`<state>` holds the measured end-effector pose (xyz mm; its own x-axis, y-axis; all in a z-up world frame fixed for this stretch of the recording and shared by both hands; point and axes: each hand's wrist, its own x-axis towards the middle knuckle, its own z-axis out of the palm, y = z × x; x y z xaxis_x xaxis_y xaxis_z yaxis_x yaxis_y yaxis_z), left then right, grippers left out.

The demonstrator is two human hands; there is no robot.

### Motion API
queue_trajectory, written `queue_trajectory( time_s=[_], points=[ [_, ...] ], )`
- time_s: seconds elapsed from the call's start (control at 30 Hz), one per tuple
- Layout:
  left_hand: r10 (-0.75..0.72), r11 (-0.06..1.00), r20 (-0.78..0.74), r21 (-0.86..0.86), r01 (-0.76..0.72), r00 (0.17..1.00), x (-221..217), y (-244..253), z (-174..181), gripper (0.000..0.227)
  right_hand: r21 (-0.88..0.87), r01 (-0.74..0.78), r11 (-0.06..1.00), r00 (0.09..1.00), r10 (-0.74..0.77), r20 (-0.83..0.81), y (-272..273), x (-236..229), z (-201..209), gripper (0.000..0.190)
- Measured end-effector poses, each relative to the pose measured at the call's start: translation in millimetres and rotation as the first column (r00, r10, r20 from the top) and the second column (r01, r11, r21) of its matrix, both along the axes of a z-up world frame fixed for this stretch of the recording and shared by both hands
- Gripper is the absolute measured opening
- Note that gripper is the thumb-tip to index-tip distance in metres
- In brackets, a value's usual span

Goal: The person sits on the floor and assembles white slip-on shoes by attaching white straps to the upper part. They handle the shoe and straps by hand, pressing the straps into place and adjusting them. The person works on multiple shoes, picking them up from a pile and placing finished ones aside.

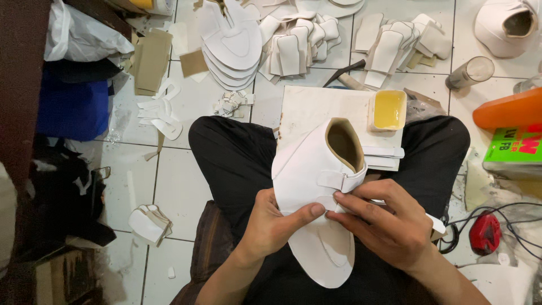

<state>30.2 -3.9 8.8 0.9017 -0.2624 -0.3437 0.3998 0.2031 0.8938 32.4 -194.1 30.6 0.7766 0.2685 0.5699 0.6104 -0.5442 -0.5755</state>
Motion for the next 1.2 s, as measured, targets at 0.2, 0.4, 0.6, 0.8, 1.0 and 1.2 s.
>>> queue_trajectory(
  time_s=[0.2,0.4,0.6,0.8,1.0,1.2],
  points=[
    [0.059,0.995,0.025,0.081,-0.061,0.998,0.9,-1.2,7.2,0.02,-0.068,-0.046,0.997,0.997,0.041,-0.069,-10.7,2.5,5.4,0.032],
    [0.076,0.993,-0.079,0.1,-0.068,0.994,1.9,-2.5,8.6,0.023,-0.143,-0.143,0.979,0.989,0.137,-0.053,-17.4,12.6,20.3,0.018],
    [0.079,0.996,-0.082,0.05,-0.075,0.993,1.3,-5.1,12.5,0.025,-0.149,-0.139,0.979,0.99,0.132,-0.052,-18.4,12.0,18.5,0.016],
    [0.138,0.99,-0.105,-0.026,-0.141,0.985,0.6,-8.4,10.6,0.029,-0.108,-0.125,0.986,0.991,0.118,-0.066,-16.8,11.5,16.6,0.017],
    [0.142,0.99,-0.102,0.021,-0.141,0.985,-1.6,-7.3,8.7,0.027,-0.045,-0.129,0.991,0.98,0.12,-0.158,-17.7,9.2,14.5,0.017],
    [0.123,0.992,-0.096,0.024,-0.121,0.988,-3.2,-6.2,5.9,0.029,0.006,-0.144,0.99,0.969,0.142,-0.2,-16.4,10.5,16.4,0.019]
  ],
)
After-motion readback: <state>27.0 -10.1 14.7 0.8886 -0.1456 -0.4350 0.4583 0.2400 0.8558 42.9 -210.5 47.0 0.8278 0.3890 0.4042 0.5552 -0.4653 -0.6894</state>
